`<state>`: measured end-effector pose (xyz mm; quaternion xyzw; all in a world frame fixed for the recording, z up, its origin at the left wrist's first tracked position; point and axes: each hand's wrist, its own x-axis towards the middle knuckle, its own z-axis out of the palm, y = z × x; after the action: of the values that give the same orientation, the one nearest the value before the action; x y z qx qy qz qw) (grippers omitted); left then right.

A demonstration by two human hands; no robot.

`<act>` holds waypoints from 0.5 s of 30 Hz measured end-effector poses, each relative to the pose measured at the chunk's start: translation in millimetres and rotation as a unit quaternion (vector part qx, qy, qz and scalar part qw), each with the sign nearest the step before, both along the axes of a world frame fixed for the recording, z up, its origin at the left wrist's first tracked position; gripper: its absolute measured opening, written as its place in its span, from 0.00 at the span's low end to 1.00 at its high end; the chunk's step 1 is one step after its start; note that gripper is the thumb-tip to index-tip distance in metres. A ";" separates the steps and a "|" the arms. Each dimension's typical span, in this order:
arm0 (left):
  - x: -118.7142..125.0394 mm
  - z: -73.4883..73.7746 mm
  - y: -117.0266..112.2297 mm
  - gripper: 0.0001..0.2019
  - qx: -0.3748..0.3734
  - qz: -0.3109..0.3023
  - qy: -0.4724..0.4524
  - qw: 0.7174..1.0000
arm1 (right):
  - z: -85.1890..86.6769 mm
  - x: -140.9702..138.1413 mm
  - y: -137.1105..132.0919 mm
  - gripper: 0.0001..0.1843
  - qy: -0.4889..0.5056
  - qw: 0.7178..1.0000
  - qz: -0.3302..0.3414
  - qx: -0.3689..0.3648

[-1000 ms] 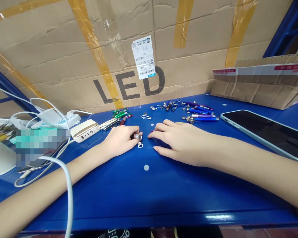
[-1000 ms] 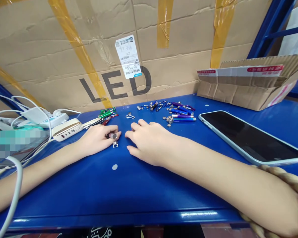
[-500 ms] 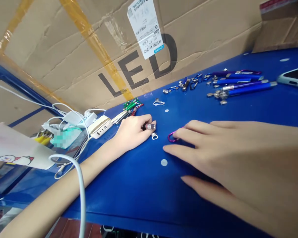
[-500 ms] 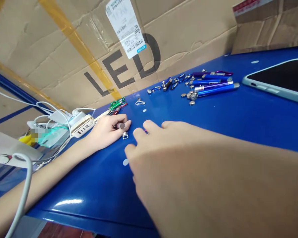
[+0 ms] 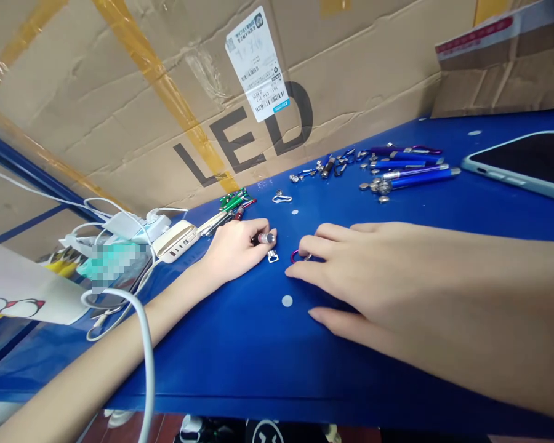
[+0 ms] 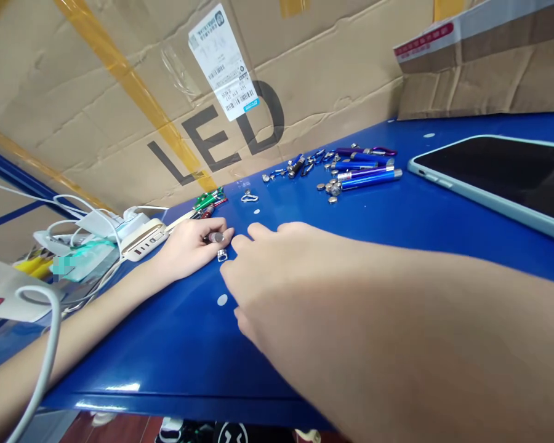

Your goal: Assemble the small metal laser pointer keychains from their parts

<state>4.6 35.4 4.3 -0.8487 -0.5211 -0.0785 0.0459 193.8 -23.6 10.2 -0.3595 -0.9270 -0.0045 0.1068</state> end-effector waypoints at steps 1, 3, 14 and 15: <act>-0.3 0.0 0.0 0.13 0.002 0.001 0.001 1.000 | 0.6 1.4 0.7 0.15 0.006 1.000 0.003 0.000; -1.0 0.1 0.0 0.13 0.004 0.002 0.004 1.000 | 0.3 4.5 0.8 0.13 0.016 1.000 0.010 -0.004; -1.6 0.1 -0.5 0.12 0.001 0.000 0.005 1.000 | 3.4 2.5 -1.8 0.13 -0.017 1.000 -0.002 0.001; -1.5 0.4 -0.8 0.12 -0.001 -0.002 0.003 1.000 | 3.1 1.3 -2.4 0.13 -0.029 1.000 -0.007 -0.006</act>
<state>3.1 34.6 4.7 -0.8499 -0.5195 -0.0753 0.0462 195.1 -26.0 13.3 -0.3660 -0.9273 -0.0103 0.0780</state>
